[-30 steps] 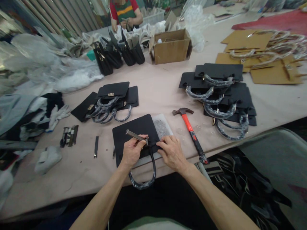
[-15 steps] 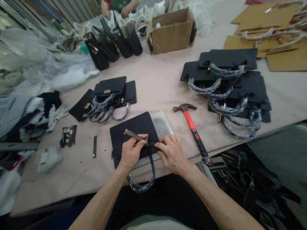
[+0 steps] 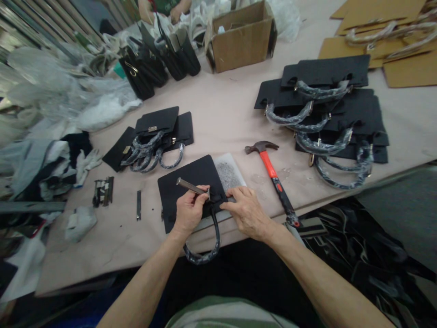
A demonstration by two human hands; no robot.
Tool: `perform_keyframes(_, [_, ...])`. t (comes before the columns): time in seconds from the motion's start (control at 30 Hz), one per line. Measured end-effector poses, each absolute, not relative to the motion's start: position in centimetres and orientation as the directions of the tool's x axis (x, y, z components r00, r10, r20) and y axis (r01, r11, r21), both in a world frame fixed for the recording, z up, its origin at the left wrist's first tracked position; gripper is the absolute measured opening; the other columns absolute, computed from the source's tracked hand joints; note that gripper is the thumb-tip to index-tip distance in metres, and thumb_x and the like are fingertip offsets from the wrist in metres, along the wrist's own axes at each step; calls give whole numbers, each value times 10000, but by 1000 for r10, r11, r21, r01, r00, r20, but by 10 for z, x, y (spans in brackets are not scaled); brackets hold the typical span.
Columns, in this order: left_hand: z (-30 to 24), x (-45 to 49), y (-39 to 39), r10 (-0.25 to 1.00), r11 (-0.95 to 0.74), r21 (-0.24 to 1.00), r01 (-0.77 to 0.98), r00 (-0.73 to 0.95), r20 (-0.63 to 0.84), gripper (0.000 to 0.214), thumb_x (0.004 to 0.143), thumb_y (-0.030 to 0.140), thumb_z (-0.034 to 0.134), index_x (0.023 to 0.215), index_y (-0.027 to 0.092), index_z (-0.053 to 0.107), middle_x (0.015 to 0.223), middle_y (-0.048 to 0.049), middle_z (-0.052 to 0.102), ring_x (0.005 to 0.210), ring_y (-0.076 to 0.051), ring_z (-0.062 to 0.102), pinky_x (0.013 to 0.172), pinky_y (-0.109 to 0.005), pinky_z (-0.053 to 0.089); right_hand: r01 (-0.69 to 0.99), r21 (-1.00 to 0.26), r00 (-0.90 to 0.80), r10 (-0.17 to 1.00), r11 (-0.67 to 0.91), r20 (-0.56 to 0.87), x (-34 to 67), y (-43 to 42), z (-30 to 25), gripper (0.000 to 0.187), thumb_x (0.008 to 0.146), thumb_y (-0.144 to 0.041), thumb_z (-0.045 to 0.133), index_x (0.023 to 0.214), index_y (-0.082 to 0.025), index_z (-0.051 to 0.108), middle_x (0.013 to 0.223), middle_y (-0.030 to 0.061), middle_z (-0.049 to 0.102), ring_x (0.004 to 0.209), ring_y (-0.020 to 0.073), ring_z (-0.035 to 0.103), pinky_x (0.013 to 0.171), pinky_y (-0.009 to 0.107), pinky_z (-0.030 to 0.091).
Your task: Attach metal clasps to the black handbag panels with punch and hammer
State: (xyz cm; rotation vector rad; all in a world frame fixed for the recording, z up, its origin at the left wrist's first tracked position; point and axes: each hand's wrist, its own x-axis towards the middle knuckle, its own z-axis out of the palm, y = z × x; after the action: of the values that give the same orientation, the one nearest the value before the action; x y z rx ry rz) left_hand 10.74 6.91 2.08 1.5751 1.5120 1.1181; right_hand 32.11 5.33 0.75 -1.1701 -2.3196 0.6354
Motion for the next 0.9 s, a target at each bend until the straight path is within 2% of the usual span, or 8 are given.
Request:
perform_keyframes(0.17, [16,111,64,981,-157,878,452,-30,191,145,876,206,614,958,188,732,1038,-71,792,980,-212,751,894,-323,600,637,-552,-565,813,537,139,322,54,10,436,930,-101,470,1223,-298,727,1252,122,542,1147,275,463,956,448,370])
perform_keyframes(0.3, [9,118,58,958,-245,825,509,-1,285,126,899,211,607,951,189,720,1078,-85,783,1041,-226,742,978,-358,578,608,-575,-570,805,548,165,322,52,10,432,891,-93,505,1198,-290,738,1267,116,544,1189,281,464,995,467,377])
perform_keyframes(0.4, [7,122,57,956,-237,812,533,-21,293,134,911,228,600,971,193,715,1064,-85,786,1015,-227,749,953,-358,590,582,-596,-562,803,553,196,326,48,10,390,885,-102,526,1168,-266,738,1300,110,561,1213,278,480,1016,474,396])
perform_keyframes(0.5, [6,122,57,956,-227,814,535,-36,291,138,914,231,598,974,193,718,1039,-85,789,975,-223,757,925,-353,599,627,-591,-435,857,508,275,338,44,8,324,923,-124,498,1107,-229,743,1244,110,615,1160,267,528,992,459,431])
perform_keyframes(0.63, [1,120,56,948,-264,810,524,-11,317,130,910,232,605,975,202,713,1068,-80,784,1025,-223,747,976,-370,582,744,-551,-215,916,378,338,357,41,4,279,924,-166,505,1055,-202,750,1163,114,657,1055,273,573,958,472,447])
perform_keyframes(0.8, [-4,122,54,929,-304,774,556,-6,369,133,917,229,601,995,195,703,1080,-90,779,1044,-224,742,989,-378,575,763,-519,-248,916,386,317,356,36,5,267,904,-152,527,1053,-197,744,1134,97,668,1043,257,586,932,434,432])
perform_keyframes(0.9, [-5,122,55,924,-329,770,547,19,381,140,914,214,597,1011,191,694,1081,-99,775,1045,-226,740,985,-381,576,804,-494,-197,932,331,305,347,37,5,256,901,-165,543,1059,-192,743,1146,100,671,1051,262,584,945,436,419])
